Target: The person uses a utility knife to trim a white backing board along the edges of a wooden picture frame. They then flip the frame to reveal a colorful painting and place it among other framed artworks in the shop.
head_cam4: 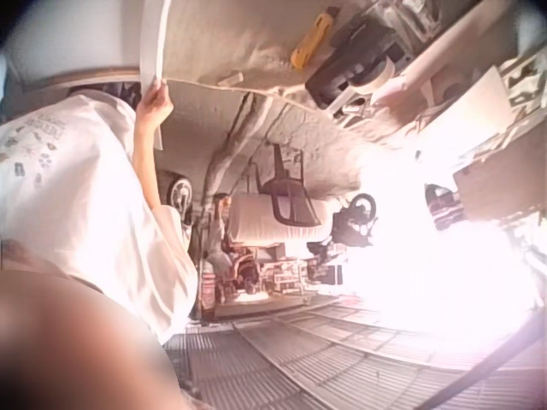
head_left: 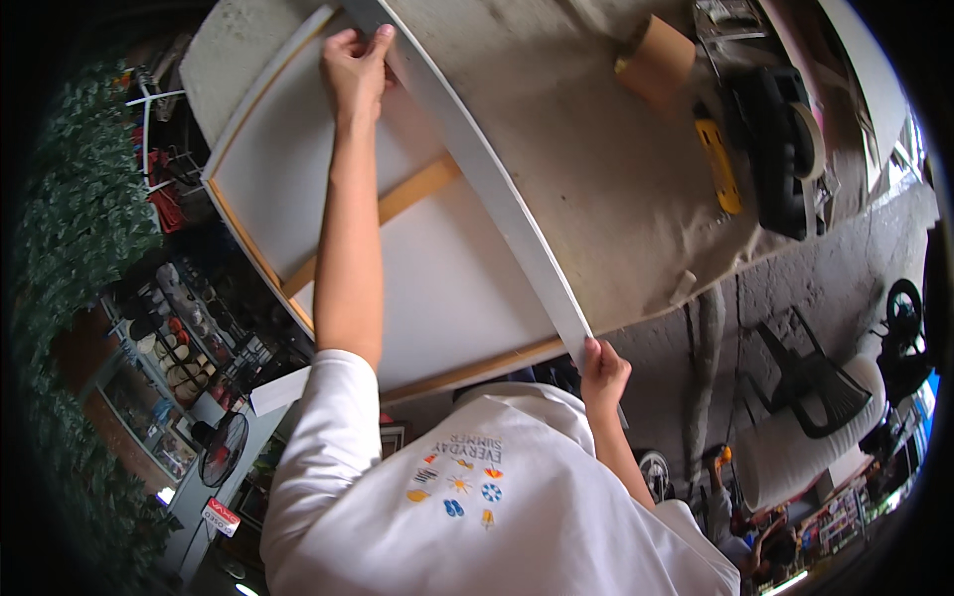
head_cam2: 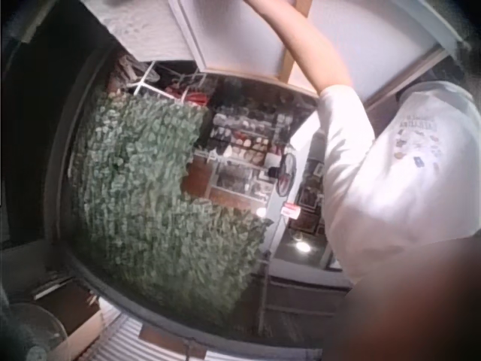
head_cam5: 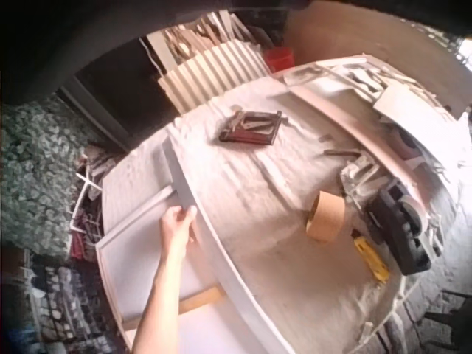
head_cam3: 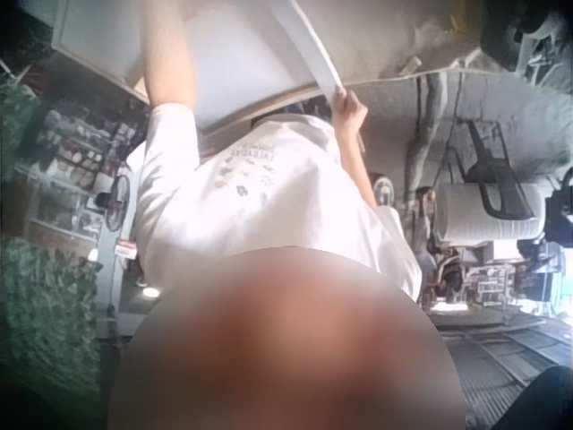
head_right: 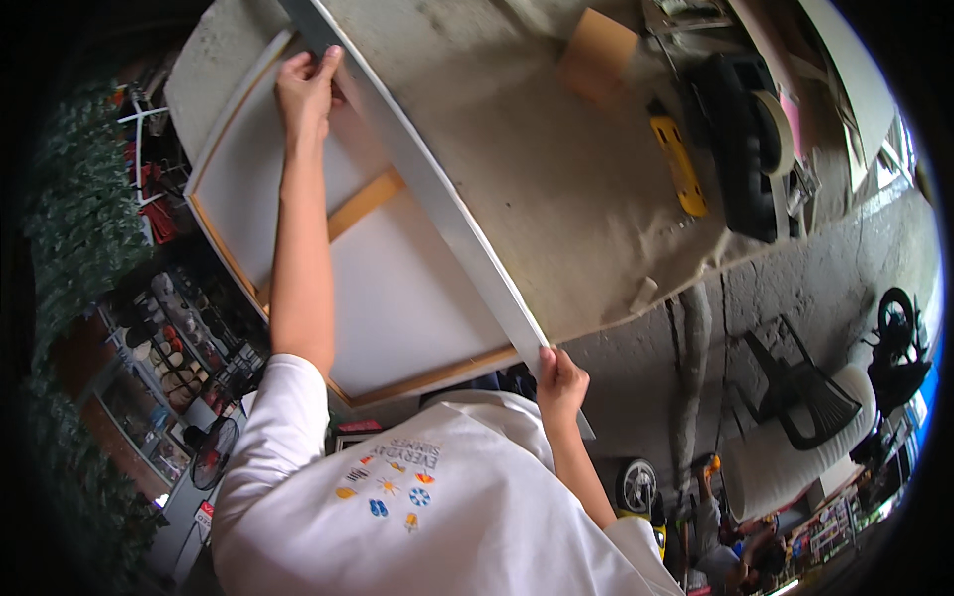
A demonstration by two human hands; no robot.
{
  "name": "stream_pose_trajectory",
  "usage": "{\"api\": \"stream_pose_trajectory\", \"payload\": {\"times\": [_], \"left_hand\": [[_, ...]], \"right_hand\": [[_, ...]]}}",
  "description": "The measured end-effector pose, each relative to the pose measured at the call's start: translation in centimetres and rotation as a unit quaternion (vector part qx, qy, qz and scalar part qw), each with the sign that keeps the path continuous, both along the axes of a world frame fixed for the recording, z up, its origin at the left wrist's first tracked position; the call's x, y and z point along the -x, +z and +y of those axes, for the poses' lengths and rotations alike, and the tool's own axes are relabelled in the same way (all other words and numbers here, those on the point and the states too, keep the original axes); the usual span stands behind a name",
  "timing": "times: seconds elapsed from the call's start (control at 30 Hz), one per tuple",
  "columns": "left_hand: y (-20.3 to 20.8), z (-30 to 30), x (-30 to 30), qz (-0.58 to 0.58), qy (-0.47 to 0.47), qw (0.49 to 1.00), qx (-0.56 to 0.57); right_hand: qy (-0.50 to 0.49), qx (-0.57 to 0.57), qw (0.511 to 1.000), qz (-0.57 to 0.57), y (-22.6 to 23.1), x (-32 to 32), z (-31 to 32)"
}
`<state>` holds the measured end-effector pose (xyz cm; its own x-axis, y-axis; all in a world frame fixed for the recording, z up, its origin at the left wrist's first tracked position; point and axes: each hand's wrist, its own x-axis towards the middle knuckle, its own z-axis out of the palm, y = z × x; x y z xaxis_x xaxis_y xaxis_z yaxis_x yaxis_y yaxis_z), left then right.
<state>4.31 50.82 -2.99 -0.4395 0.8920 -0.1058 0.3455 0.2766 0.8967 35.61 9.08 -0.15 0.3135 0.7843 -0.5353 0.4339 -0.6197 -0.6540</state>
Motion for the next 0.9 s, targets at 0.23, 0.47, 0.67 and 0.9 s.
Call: {"api": "stream_pose_trajectory", "payload": {"times": [0.23, 0.47, 0.67, 0.9], "left_hand": [[3.8, -10.3, -5.5, 0.330, -0.330, 0.884, -0.012], [3.6, -12.1, -5.3, 0.257, -0.379, 0.888, 0.034], [4.3, -12.2, -6.4, 0.321, -0.353, 0.878, 0.046], [4.0, -15.1, -7.4, 0.353, -0.316, 0.880, 0.015]], "right_hand": [[-0.004, -0.010, 1.000, -0.012, 0.4, 0.3, 0.6], [-0.027, -0.008, 0.999, 0.020, 0.4, 0.5, 0.5], [0.061, -0.048, 0.996, -0.041, 1.4, -0.6, 2.2], [0.086, -0.282, 0.922, -0.251, 5.0, -7.7, 15.4]]}}
